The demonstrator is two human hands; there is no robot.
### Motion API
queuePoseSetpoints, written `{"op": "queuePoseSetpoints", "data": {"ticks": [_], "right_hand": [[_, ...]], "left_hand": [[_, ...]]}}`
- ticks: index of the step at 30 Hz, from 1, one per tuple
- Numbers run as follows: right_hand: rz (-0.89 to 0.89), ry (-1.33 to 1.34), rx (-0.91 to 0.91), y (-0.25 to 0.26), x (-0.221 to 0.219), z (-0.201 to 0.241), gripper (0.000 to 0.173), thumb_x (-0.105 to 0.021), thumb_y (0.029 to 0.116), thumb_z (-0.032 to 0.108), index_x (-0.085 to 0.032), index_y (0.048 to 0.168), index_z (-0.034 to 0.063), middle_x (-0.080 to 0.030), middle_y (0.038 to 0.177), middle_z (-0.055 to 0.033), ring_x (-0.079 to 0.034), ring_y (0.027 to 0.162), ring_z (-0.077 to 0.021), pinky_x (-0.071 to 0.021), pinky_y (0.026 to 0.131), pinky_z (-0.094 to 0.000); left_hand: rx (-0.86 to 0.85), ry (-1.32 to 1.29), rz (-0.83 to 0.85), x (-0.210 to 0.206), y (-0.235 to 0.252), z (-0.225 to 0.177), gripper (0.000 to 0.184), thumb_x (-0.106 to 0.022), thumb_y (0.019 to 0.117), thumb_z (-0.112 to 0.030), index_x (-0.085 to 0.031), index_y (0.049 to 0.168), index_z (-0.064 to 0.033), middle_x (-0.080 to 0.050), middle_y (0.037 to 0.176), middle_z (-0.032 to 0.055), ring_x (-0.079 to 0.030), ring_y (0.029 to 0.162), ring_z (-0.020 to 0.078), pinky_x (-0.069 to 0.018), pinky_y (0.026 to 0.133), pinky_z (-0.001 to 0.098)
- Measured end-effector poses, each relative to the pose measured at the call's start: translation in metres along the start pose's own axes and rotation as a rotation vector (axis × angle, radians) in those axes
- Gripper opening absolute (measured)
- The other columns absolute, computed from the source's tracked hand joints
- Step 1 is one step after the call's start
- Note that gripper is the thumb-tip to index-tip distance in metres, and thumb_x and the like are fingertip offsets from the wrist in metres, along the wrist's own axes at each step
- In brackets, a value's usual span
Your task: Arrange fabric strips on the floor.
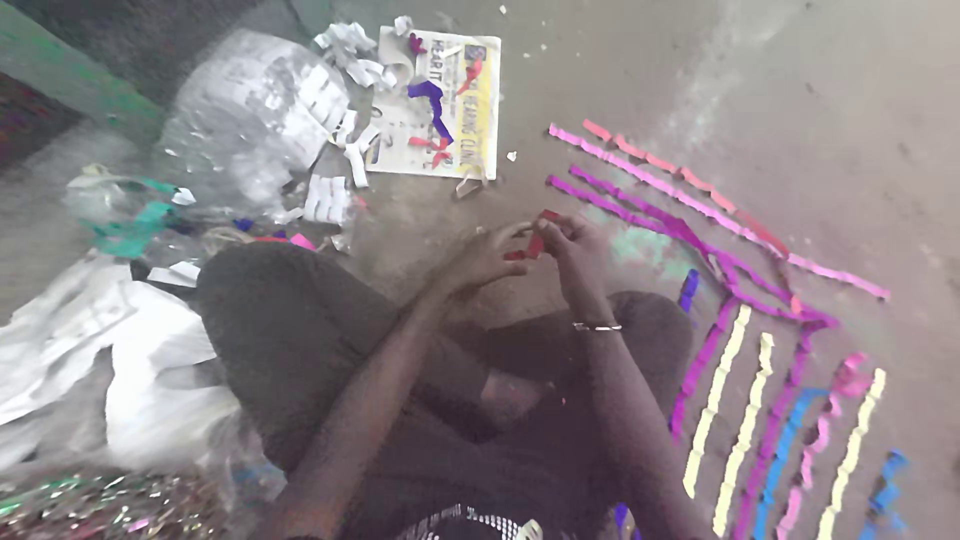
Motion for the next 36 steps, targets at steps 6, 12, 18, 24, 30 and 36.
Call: {"op": "queuePoseSetpoints", "data": {"ticks": [6,12,18,24,30,36], "right_hand": [[0.001,-0.013,0.086,0.003,0.002,-0.001,0.015,-0.067,0.0971,0.007,-0.068,0.109,-0.0017,-0.073,0.094,-0.0045,-0.070,0.082,-0.0099,-0.0615,0.078,-0.0302],[0.238,0.038,0.196,-0.007,-0.003,0.012,0.042,-0.033,0.1121,0.024,-0.067,0.109,-0.0018,-0.075,0.101,-0.0036,-0.073,0.093,-0.0123,-0.0617,0.089,-0.0350],[0.296,-0.286,0.134,0.001,-0.008,-0.003,0.035,-0.058,0.1038,0.016,-0.061,0.133,-0.0021,-0.070,0.119,-0.0109,-0.068,0.098,-0.0089,-0.0577,0.087,-0.0275],[0.297,-0.093,0.080,0.003,-0.012,-0.009,0.029,-0.060,0.1014,0.008,-0.060,0.128,-0.0059,-0.070,0.109,-0.0118,-0.071,0.086,-0.0120,-0.0623,0.080,-0.0318],[0.062,-0.046,0.062,0.007,0.005,-0.004,0.010,-0.060,0.0999,0.007,-0.063,0.107,-0.0005,-0.070,0.091,-0.0029,-0.068,0.079,-0.0088,-0.0606,0.073,-0.0296],[-0.018,-0.156,0.155,0.012,0.020,-0.004,0.011,-0.065,0.0983,0.008,-0.065,0.104,-0.0005,-0.072,0.089,-0.0045,-0.063,0.063,-0.0042,-0.0519,0.053,-0.0202]], "left_hand": [[0.189,-0.184,-0.071,0.002,-0.001,0.000,0.023,-0.059,0.1051,-0.020,-0.069,0.115,-0.0013,-0.072,0.089,0.0063,-0.064,0.066,0.0100,-0.0533,0.058,0.0273],[0.118,-0.159,-0.271,0.011,0.003,0.010,0.024,-0.051,0.1079,-0.016,-0.069,0.119,-0.0032,-0.071,0.093,0.0062,-0.066,0.074,0.0104,-0.0568,0.070,0.0301],[0.019,-0.187,-0.244,0.005,0.005,0.005,0.024,-0.049,0.1079,-0.016,-0.066,0.115,0.0009,-0.065,0.083,0.0080,-0.059,0.064,0.0123,-0.0530,0.062,0.0312],[-0.023,-0.169,-0.275,0.005,0.002,0.000,0.021,-0.060,0.1043,-0.021,-0.068,0.104,-0.0019,-0.065,0.081,0.0018,-0.054,0.061,0.0042,-0.0476,0.059,0.0239],[0.131,0.058,-0.341,0.019,-0.001,0.006,0.029,-0.055,0.1062,-0.029,-0.069,0.111,-0.0038,-0.067,0.088,0.0117,-0.065,0.076,0.0226,-0.0545,0.073,0.0452],[0.138,0.256,-0.113,0.015,0.006,0.030,0.062,-0.076,0.0924,-0.034,-0.055,0.144,-0.0070,-0.060,0.139,0.0203,-0.056,0.129,0.0385,-0.0445,0.106,0.0622]]}}
Point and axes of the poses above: each hand's wrist, its own y-axis towards the middle knuckle, its own x-axis out of the back of the hand, z = x × y, the point moved 4 cm from there along y, towards the middle knuckle
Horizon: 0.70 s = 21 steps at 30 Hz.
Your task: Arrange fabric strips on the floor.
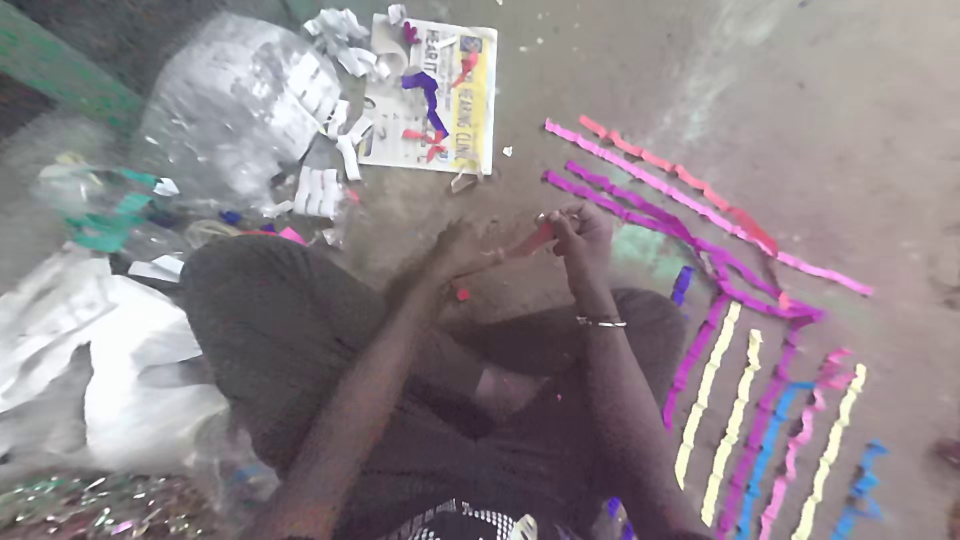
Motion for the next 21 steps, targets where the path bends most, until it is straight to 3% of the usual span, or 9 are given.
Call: {"op": "queuePoseSetpoints", "data": {"ticks": [2,3,4,6,8,12,15,18,21], "right_hand": [[0.026,-0.019,-0.037,-0.004,-0.005,0.006,0.015,-0.067,0.0981,0.012,-0.067,0.105,-0.0009,-0.070,0.089,-0.0067,-0.060,0.061,-0.0073,-0.0519,0.052,-0.0225],[0.020,-0.014,-0.040,-0.005,-0.009,0.008,0.015,-0.066,0.0987,0.012,-0.066,0.106,-0.0011,-0.070,0.087,-0.0063,-0.061,0.060,-0.0072,-0.0515,0.052,-0.0229],[0.009,-0.006,-0.025,-0.005,-0.010,0.010,0.013,-0.063,0.0996,0.010,-0.064,0.106,-0.0013,-0.072,0.088,-0.0064,-0.062,0.062,-0.0070,-0.0521,0.054,-0.0231],[-0.028,-0.018,-0.006,-0.004,-0.007,0.009,0.012,-0.060,0.1015,0.011,-0.062,0.106,-0.0004,-0.074,0.087,-0.0048,-0.066,0.066,-0.0068,-0.0544,0.058,-0.0237],[-0.069,-0.018,0.005,-0.003,-0.004,0.006,0.013,-0.061,0.1016,0.011,-0.064,0.106,-0.0006,-0.074,0.088,-0.0050,-0.065,0.068,-0.0068,-0.0540,0.061,-0.0241],[-0.107,-0.038,0.001,-0.004,-0.003,0.004,0.014,-0.062,0.1010,0.012,-0.064,0.107,-0.0002,-0.074,0.091,-0.0047,-0.065,0.069,-0.0057,-0.0545,0.062,-0.0230],[-0.100,-0.015,-0.015,-0.005,-0.005,0.005,0.015,-0.065,0.0994,0.013,-0.065,0.106,-0.0003,-0.074,0.089,-0.0051,-0.066,0.068,-0.0074,-0.0556,0.061,-0.0241],[-0.098,-0.009,-0.020,-0.005,-0.007,0.007,0.014,-0.065,0.0994,0.011,-0.064,0.107,-0.0003,-0.074,0.090,-0.0054,-0.068,0.070,-0.0078,-0.0567,0.062,-0.0248],[-0.052,0.011,0.020,-0.007,-0.009,0.010,0.012,-0.065,0.0981,0.009,-0.065,0.104,-0.0014,-0.074,0.093,-0.0069,-0.068,0.072,-0.0090,-0.0579,0.064,-0.0266]], "left_hand": [[-0.156,-0.132,0.063,-0.008,-0.004,-0.019,0.077,-0.082,0.0872,-0.031,-0.048,0.152,-0.0088,-0.054,0.149,0.0152,-0.054,0.135,0.0283,-0.0424,0.113,0.0497],[-0.164,-0.226,0.075,-0.009,-0.008,-0.029,0.063,-0.081,0.0885,-0.024,-0.056,0.145,-0.0089,-0.063,0.138,0.0111,-0.062,0.123,0.0209,-0.0486,0.106,0.0431],[-0.143,-0.314,0.087,-0.008,-0.011,-0.036,0.040,-0.077,0.0916,-0.018,-0.066,0.128,-0.0048,-0.071,0.114,0.0087,-0.067,0.099,0.0142,-0.0545,0.091,0.0359],[-0.091,-0.404,0.131,-0.005,-0.014,-0.040,0.021,-0.068,0.0995,-0.020,-0.070,0.108,-0.0003,-0.071,0.087,0.0045,-0.066,0.074,0.0064,-0.0564,0.073,0.0263],[-0.094,-0.514,0.141,0.000,-0.014,-0.036,0.020,-0.068,0.0994,-0.016,-0.069,0.107,0.0028,-0.069,0.082,0.0041,-0.066,0.070,0.0054,-0.0581,0.069,0.0238],[-0.141,-0.656,0.141,-0.001,-0.013,-0.033,0.019,-0.061,0.1026,-0.012,-0.065,0.113,0.0031,-0.070,0.088,0.0016,-0.067,0.076,0.0034,-0.0585,0.074,0.0216],[-0.127,-0.546,0.105,-0.007,-0.009,-0.029,0.021,-0.062,0.1029,-0.018,-0.064,0.102,0.0019,-0.067,0.081,0.0039,-0.064,0.069,0.0072,-0.0554,0.064,0.0248],[0.003,-0.458,0.036,-0.004,-0.010,-0.030,0.027,-0.056,0.1067,-0.024,-0.064,0.112,0.0018,-0.069,0.089,0.0080,-0.067,0.073,0.0123,-0.0586,0.070,0.0307],[0.040,-0.370,-0.075,0.000,-0.009,-0.027,0.031,-0.053,0.1080,-0.029,-0.066,0.115,-0.0019,-0.067,0.084,0.0060,-0.063,0.067,0.0118,-0.0559,0.067,0.0312]]}}
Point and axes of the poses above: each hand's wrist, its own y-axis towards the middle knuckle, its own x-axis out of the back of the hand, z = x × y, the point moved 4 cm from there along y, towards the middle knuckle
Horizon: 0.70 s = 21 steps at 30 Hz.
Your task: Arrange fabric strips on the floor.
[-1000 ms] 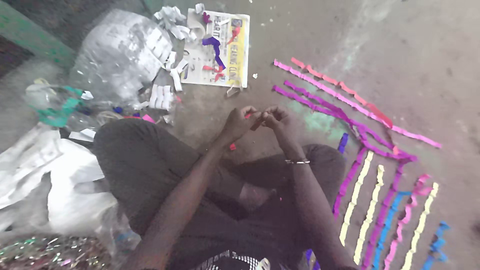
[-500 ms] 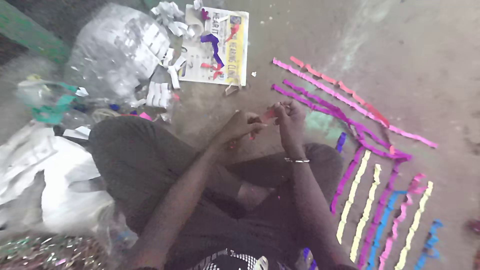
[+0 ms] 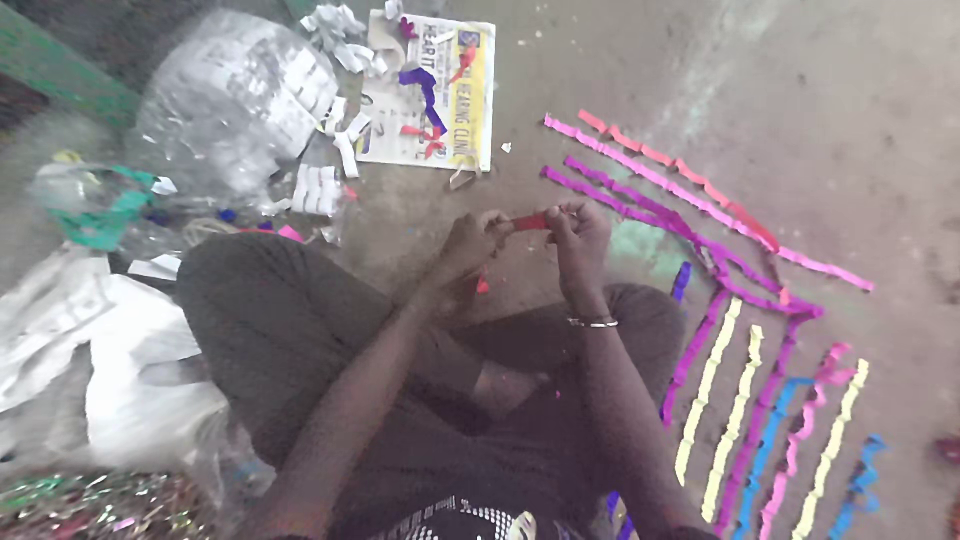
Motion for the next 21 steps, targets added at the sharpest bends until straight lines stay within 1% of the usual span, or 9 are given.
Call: {"op": "queuePoseSetpoints", "data": {"ticks": [2,3,5,8,10,14,15,18,21], "right_hand": [[0.125,0.075,0.001,-0.004,-0.005,0.006,0.015,-0.055,0.1035,0.009,-0.066,0.103,-0.0011,-0.074,0.093,-0.0048,-0.070,0.078,-0.0096,-0.0602,0.071,-0.0288],[0.200,0.134,-0.038,-0.006,-0.008,0.007,0.026,-0.043,0.1091,0.013,-0.065,0.106,-0.0004,-0.075,0.094,-0.0043,-0.072,0.081,-0.0111,-0.0612,0.075,-0.0313],[0.256,0.194,-0.127,-0.009,-0.013,0.007,0.041,-0.025,0.1133,0.023,-0.061,0.113,0.0022,-0.076,0.099,-0.0031,-0.073,0.083,-0.0110,-0.0625,0.076,-0.0316],[0.306,0.113,-0.202,-0.007,-0.016,-0.003,0.037,-0.036,0.1120,0.023,-0.058,0.132,0.0013,-0.069,0.115,-0.0052,-0.067,0.094,-0.0093,-0.0570,0.081,-0.0285],[0.373,0.085,-0.197,-0.005,-0.022,-0.012,0.035,-0.046,0.1084,0.018,-0.055,0.138,0.0022,-0.068,0.114,-0.0042,-0.064,0.085,-0.0051,-0.0558,0.075,-0.0239],[0.291,0.127,-0.170,-0.006,-0.027,-0.010,0.028,-0.062,0.1001,0.008,-0.061,0.126,-0.0021,-0.071,0.103,-0.0091,-0.069,0.082,-0.0118,-0.0607,0.073,-0.0294],[0.266,0.158,-0.181,-0.006,-0.025,-0.008,0.027,-0.063,0.0984,0.005,-0.061,0.125,-0.0021,-0.070,0.104,-0.0090,-0.070,0.083,-0.0119,-0.0615,0.073,-0.0294],[0.277,0.265,-0.270,-0.003,-0.021,-0.006,0.037,-0.058,0.1014,0.007,-0.052,0.137,0.0012,-0.068,0.111,-0.0082,-0.070,0.089,-0.0122,-0.0620,0.077,-0.0308],[0.290,0.367,-0.329,-0.003,-0.020,-0.011,0.029,-0.050,0.1062,0.013,-0.059,0.132,0.0023,-0.070,0.110,-0.0062,-0.069,0.091,-0.0121,-0.0603,0.080,-0.0314]], "left_hand": [[-0.036,0.031,-0.049,0.002,0.000,0.001,0.030,-0.052,0.1086,-0.027,-0.067,0.116,-0.0023,-0.067,0.084,0.0058,-0.062,0.067,0.0115,-0.0551,0.066,0.0311],[-0.060,0.034,-0.076,0.003,0.000,0.001,0.029,-0.051,0.1087,-0.025,-0.067,0.117,-0.0023,-0.068,0.087,0.0059,-0.064,0.069,0.0109,-0.0561,0.068,0.0307],[-0.103,0.020,-0.106,0.004,0.000,0.001,0.029,-0.052,0.1082,-0.022,-0.068,0.119,-0.0013,-0.072,0.096,0.0099,-0.068,0.081,0.0148,-0.0572,0.080,0.0360],[-0.153,-0.057,-0.110,0.000,0.000,0.001,0.026,-0.054,0.1074,-0.022,-0.066,0.115,-0.0013,-0.069,0.087,0.0062,-0.066,0.071,0.0109,-0.0585,0.070,0.0304],[-0.180,-0.091,-0.097,-0.001,0.002,0.001,0.023,-0.055,0.1066,-0.021,-0.066,0.112,-0.0009,-0.068,0.086,0.0063,-0.065,0.069,0.0109,-0.0580,0.068,0.0302],[-0.215,-0.088,-0.101,-0.002,0.000,0.002,0.024,-0.056,0.1066,-0.020,-0.067,0.114,-0.0003,-0.069,0.090,0.0061,-0.066,0.070,0.0086,-0.0580,0.067,0.0273],[-0.199,-0.087,-0.088,-0.003,0.000,0.002,0.025,-0.056,0.1067,-0.021,-0.067,0.115,-0.0007,-0.069,0.091,0.0068,-0.066,0.071,0.0099,-0.0582,0.068,0.0284],[-0.182,-0.077,-0.042,-0.003,0.000,-0.003,0.025,-0.054,0.1075,-0.020,-0.066,0.117,-0.0012,-0.068,0.089,0.0073,-0.065,0.070,0.0106,-0.0573,0.067,0.0297],[-0.197,-0.011,-0.033,-0.002,0.001,-0.003,0.024,-0.051,0.1079,-0.019,-0.067,0.116,-0.0028,-0.069,0.092,0.0084,-0.065,0.078,0.0129,-0.0557,0.076,0.0345]]}}
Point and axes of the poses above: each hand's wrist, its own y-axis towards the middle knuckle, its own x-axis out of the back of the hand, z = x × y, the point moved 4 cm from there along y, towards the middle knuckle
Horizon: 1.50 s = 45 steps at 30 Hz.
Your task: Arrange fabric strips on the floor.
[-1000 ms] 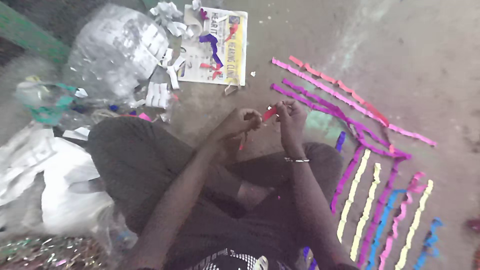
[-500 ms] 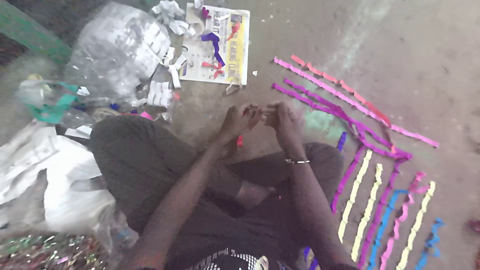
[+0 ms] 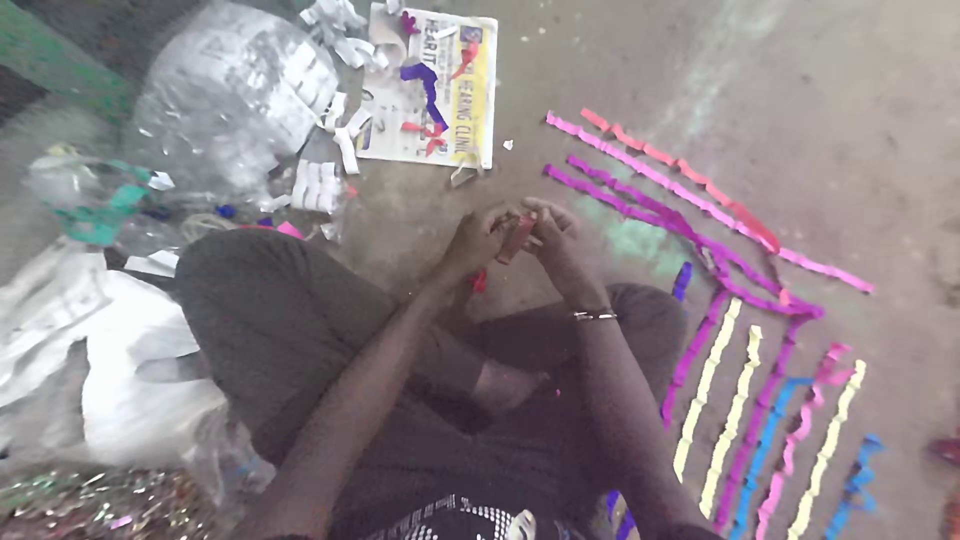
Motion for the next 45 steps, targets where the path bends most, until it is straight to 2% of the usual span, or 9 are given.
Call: {"op": "queuePoseSetpoints", "data": {"ticks": [10,14,17,19,21,23,34,40,45], "right_hand": [[-0.219,-0.187,0.181,0.001,0.025,0.009,0.016,-0.054,0.1047,0.012,-0.062,0.112,0.0005,-0.068,0.093,-0.0039,-0.068,0.083,-0.0118,-0.0609,0.076,-0.0338],[-0.275,-0.215,0.223,-0.001,0.035,0.013,0.018,-0.052,0.1067,0.015,-0.062,0.113,0.0008,-0.071,0.094,-0.0076,-0.071,0.081,-0.0167,-0.0627,0.070,-0.0359],[-0.268,-0.256,0.231,-0.002,0.033,0.012,0.017,-0.055,0.1053,0.014,-0.062,0.113,0.0001,-0.071,0.093,-0.0081,-0.070,0.075,-0.0154,-0.0622,0.064,-0.0340],[-0.246,-0.254,0.218,-0.002,0.031,0.011,0.018,-0.056,0.1046,0.014,-0.063,0.113,0.0003,-0.070,0.095,-0.0074,-0.070,0.075,-0.0143,-0.0626,0.064,-0.0330],[-0.258,-0.255,0.228,-0.002,0.029,0.011,0.018,-0.056,0.1050,0.014,-0.063,0.112,-0.0007,-0.070,0.093,-0.0082,-0.070,0.074,-0.0155,-0.0629,0.066,-0.0343],[-0.315,-0.266,0.233,-0.002,0.029,0.013,0.018,-0.054,0.1059,0.015,-0.062,0.112,0.0001,-0.071,0.092,-0.0068,-0.070,0.075,-0.0146,-0.0621,0.067,-0.0336],[0.083,-0.122,0.293,-0.021,-0.007,0.022,0.034,-0.036,0.1102,0.015,-0.068,0.103,0.0054,-0.077,0.093,-0.0004,-0.075,0.084,-0.0124,-0.0643,0.081,-0.0348],[-0.067,-0.601,0.323,-0.016,-0.004,0.019,0.035,-0.056,0.1048,0.019,-0.061,0.133,-0.0017,-0.069,0.119,-0.0128,-0.068,0.097,-0.0115,-0.0583,0.085,-0.0296],[-0.145,-0.572,0.406,-0.018,-0.009,0.019,0.019,-0.062,0.1002,0.011,-0.068,0.107,-0.0047,-0.071,0.104,-0.0113,-0.067,0.088,-0.0090,-0.0574,0.080,-0.0264]], "left_hand": [[0.283,0.303,0.040,0.012,0.004,0.020,0.032,-0.047,0.1091,-0.028,-0.067,0.115,-0.0035,-0.071,0.096,0.0160,-0.070,0.086,0.0303,-0.0571,0.080,0.0539],[0.365,0.588,0.169,0.006,0.000,0.029,0.045,-0.066,0.0987,-0.037,-0.063,0.134,-0.0092,-0.064,0.127,0.0242,-0.061,0.118,0.0458,-0.0468,0.095,0.0699],[0.186,0.352,0.284,-0.002,-0.002,0.014,0.095,-0.084,0.0845,-0.038,-0.033,0.161,-0.0186,-0.027,0.167,0.0175,-0.041,0.145,0.0371,-0.0417,0.111,0.0593],[0.006,0.113,0.313,-0.007,-0.002,-0.001,0.078,-0.078,0.0922,-0.031,-0.040,0.158,-0.0137,-0.042,0.160,0.0115,-0.052,0.137,0.0253,-0.0465,0.109,0.0472],[-0.001,-0.003,0.280,-0.009,-0.004,-0.008,0.033,-0.066,0.1008,-0.023,-0.065,0.128,-0.0040,-0.070,0.114,0.0077,-0.067,0.095,0.0114,-0.0560,0.085,0.0323],[0.110,-0.011,0.276,-0.008,-0.005,-0.006,0.025,-0.056,0.1067,-0.023,-0.070,0.108,-0.0012,-0.069,0.084,0.0036,-0.062,0.069,0.0060,-0.0549,0.067,0.0252],[0.121,0.038,-0.069,0.007,0.002,0.008,0.027,-0.048,0.1079,-0.015,-0.068,0.124,-0.0062,-0.072,0.095,0.0094,-0.067,0.081,0.0164,-0.0555,0.079,0.0396],[0.008,-0.033,-0.026,-0.002,0.004,0.006,0.024,-0.047,0.1070,-0.011,-0.066,0.117,0.0003,-0.069,0.093,0.0110,-0.065,0.079,0.0157,-0.0560,0.077,0.0377],[0.091,0.124,0.013,-0.003,0.000,0.003,0.028,-0.047,0.1096,-0.019,-0.066,0.112,0.0009,-0.068,0.091,0.0135,-0.066,0.077,0.0207,-0.0562,0.076,0.0412]]}}
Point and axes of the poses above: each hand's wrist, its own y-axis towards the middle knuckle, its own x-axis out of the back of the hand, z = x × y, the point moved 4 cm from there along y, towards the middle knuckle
